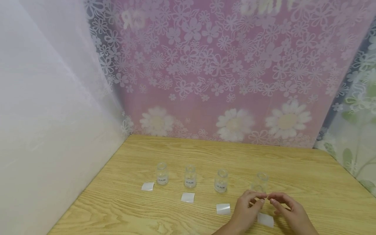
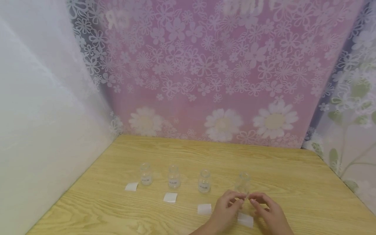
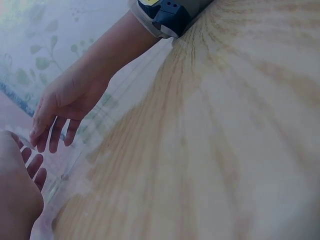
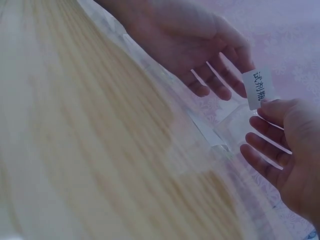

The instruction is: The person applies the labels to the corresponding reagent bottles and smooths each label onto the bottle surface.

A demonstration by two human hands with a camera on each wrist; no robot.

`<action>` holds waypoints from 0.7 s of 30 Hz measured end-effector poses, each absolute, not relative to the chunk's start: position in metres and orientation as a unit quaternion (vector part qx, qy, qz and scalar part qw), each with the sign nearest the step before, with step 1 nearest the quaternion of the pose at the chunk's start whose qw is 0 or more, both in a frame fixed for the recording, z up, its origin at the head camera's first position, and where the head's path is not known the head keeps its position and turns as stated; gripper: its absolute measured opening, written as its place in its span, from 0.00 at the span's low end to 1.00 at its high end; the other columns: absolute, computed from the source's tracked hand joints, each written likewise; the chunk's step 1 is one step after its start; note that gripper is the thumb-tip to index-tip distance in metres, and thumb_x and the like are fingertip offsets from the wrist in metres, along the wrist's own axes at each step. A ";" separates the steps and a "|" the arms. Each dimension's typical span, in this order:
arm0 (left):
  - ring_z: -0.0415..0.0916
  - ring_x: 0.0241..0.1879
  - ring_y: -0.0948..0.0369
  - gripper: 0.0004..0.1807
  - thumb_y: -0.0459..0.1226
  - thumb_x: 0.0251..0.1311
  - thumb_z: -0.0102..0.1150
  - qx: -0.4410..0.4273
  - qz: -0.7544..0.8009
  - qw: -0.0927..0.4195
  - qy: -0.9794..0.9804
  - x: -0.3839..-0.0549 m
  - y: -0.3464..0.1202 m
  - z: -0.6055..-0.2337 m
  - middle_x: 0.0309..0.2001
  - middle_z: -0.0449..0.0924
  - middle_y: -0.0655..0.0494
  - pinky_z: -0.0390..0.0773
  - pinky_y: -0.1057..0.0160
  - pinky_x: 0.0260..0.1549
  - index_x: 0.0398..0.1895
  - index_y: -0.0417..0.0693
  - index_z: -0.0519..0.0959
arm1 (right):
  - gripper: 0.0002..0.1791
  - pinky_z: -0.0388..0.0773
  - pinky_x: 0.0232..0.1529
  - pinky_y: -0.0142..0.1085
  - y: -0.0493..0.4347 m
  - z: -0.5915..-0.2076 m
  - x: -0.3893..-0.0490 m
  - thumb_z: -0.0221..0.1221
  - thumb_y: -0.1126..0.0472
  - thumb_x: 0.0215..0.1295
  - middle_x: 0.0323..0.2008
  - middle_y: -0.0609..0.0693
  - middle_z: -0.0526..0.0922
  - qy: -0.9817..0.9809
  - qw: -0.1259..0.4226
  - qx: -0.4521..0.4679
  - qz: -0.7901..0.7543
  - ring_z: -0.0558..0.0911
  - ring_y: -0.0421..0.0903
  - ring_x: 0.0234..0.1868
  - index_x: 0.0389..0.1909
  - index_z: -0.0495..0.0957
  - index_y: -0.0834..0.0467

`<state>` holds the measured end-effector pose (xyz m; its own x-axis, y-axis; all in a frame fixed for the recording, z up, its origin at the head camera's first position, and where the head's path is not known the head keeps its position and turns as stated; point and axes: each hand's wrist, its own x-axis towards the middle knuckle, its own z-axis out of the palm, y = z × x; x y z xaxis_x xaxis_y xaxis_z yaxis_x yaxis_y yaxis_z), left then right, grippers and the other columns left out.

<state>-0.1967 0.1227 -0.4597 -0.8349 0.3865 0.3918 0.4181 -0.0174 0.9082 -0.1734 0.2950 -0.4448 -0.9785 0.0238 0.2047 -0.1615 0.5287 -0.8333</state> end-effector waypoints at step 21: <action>0.71 0.27 0.71 0.03 0.34 0.59 0.56 -0.175 -0.723 0.025 -0.668 -0.203 0.130 -0.461 0.30 0.73 0.67 0.73 0.73 0.27 0.36 0.46 0.74 | 0.10 0.78 0.27 0.33 0.294 -0.446 -0.175 0.54 0.60 0.66 0.32 0.45 0.77 -0.861 0.144 0.013 0.487 0.77 0.38 0.31 0.40 0.75 0.65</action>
